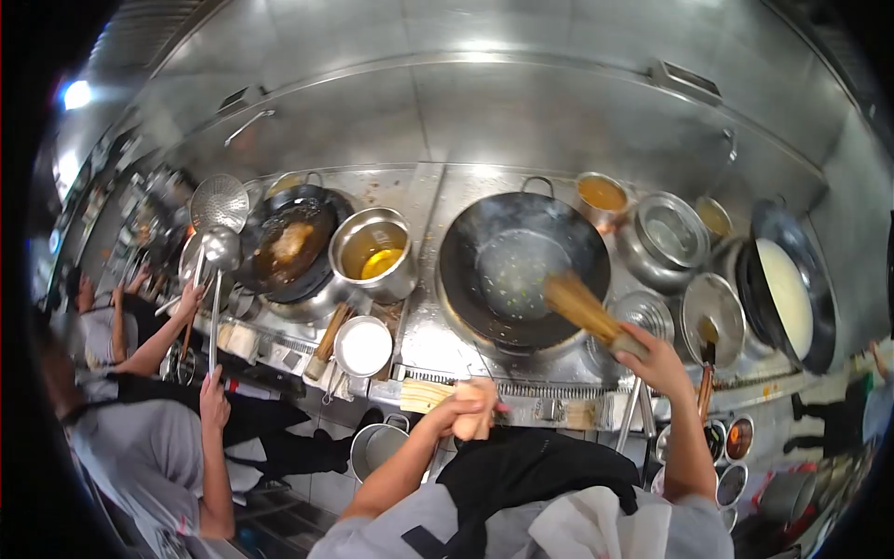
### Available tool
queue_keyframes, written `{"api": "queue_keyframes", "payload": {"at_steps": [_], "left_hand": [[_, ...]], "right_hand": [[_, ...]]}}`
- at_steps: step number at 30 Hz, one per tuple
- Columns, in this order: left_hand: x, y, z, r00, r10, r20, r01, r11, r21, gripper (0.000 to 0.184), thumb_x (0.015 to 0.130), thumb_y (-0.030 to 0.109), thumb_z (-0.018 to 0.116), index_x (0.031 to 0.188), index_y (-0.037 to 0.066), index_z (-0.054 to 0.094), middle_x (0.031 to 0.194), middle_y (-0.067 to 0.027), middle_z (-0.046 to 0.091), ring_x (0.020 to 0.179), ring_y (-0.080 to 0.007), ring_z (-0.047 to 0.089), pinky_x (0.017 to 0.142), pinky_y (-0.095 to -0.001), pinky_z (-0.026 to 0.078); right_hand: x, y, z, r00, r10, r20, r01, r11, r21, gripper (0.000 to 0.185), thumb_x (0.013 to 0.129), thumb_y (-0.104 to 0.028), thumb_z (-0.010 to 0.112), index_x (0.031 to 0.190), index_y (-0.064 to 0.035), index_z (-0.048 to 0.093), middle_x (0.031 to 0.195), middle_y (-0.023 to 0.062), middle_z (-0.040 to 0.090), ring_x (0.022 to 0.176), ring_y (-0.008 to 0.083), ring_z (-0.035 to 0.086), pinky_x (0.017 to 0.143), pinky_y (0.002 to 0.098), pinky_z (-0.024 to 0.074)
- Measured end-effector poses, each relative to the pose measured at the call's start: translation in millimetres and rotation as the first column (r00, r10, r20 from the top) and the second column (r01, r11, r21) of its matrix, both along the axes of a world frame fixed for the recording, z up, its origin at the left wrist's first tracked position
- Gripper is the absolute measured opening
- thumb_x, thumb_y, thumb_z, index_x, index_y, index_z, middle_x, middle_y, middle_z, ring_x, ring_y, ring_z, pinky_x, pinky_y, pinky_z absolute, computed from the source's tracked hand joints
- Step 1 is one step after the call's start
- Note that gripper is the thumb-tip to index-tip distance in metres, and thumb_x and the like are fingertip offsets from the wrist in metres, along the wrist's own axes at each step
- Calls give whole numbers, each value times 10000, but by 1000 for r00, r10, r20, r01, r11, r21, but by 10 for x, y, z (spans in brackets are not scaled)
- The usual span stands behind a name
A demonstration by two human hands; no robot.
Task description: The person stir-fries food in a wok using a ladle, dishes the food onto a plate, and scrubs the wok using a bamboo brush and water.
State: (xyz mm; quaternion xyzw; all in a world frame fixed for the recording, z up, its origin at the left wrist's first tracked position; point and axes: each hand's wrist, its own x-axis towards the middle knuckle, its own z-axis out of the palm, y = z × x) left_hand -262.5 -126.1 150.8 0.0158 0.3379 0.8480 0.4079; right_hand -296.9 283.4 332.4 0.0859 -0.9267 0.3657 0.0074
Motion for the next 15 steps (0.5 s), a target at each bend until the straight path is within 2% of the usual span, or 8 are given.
{"api": "queue_keyframes", "payload": {"at_steps": [2, 4, 6, 9, 11, 13, 14, 15], "left_hand": [[281, -328, 102, 958, 284, -38, -287, 952, -111, 643, 864, 277, 790, 1361, 12, 481, 1247, -238, 653, 904, -266, 705, 789, -382, 608], [631, -583, -12, 873, 488, -15, -487, 868, -96, 663, 881, 289, 776, 1387, 16, 448, 1250, -257, 639, 917, -295, 703, 781, -393, 610], [1095, -761, -238, 767, 641, 30, -640, 767, -44, 594, 963, 356, 664, 1390, 8, 441, 1215, -263, 653, 931, -308, 709, 777, -425, 616], [1805, -763, -456, 552, 821, 142, -816, 568, -108, 551, 989, 402, 601, 1330, -19, 500, 1146, -254, 675, 905, -332, 706, 762, -440, 608], [2317, -733, -638, 410, 892, 189, -881, 441, -170, 557, 982, 418, 607, 1306, -26, 517, 1067, -234, 684, 892, -333, 699, 775, -449, 601], [2615, -656, -712, 270, 937, 222, -916, 321, -240, 575, 968, 445, 622, 1280, -29, 530, 972, -193, 677, 865, -329, 689, 775, -449, 595], [2702, -651, -710, 252, 942, 220, -924, 302, -234, 575, 968, 445, 622, 1280, -29, 530, 972, -193, 677, 865, -329, 689, 775, -449, 595], [2766, -640, -733, 204, 960, 194, -943, 246, -226, 568, 967, 447, 623, 1273, -24, 537, 969, -187, 676, 856, -325, 687, 770, -447, 594]], "right_hand": [[-668, -294, -61, 960, 272, 68, -280, 934, 222, 576, 844, -323, 737, 1364, -105, 617, 997, 234, 723, 891, 314, 724, 851, 358, 562], [-1352, -840, -291, 858, 360, 367, -459, 858, 232, 496, 856, -332, 711, 1292, -100, 666, 886, 202, 730, 684, 292, 715, 681, 389, 586], [-2081, -1343, -1003, 879, 212, 427, -214, 976, -43, 485, 880, -325, 698, 1314, -118, 644, 768, 144, 699, 498, 236, 645, 473, 394, 530], [-2390, -1813, -1261, 921, 102, 377, 0, 965, -263, 537, 904, -331, 699, 1392, -143, 576, 715, 91, 656, 455, 185, 605, 394, 340, 468], [-2143, -1656, -1327, 845, 290, 449, -158, 938, -309, 624, 911, -325, 706, 1468, -148, 487, 721, 101, 651, 465, 178, 608, 393, 321, 471], [-1693, -1262, -1115, 769, 395, 503, -269, 913, -306, 543, 894, -309, 743, 1372, -109, 583, 700, 99, 665, 443, 177, 599, 382, 342, 466], [-1799, -844, -1527, 812, 579, 65, -563, 808, -173, 544, 876, -326, 751, 1350, -99, 607, 687, 94, 661, 439, 176, 598, 384, 344, 466], [-1954, -717, -1585, 722, 677, -144, -689, 723, -52, 546, 868, -334, 755, 1338, -94, 619, 680, 92, 659, 437, 176, 598, 385, 345, 466]]}}
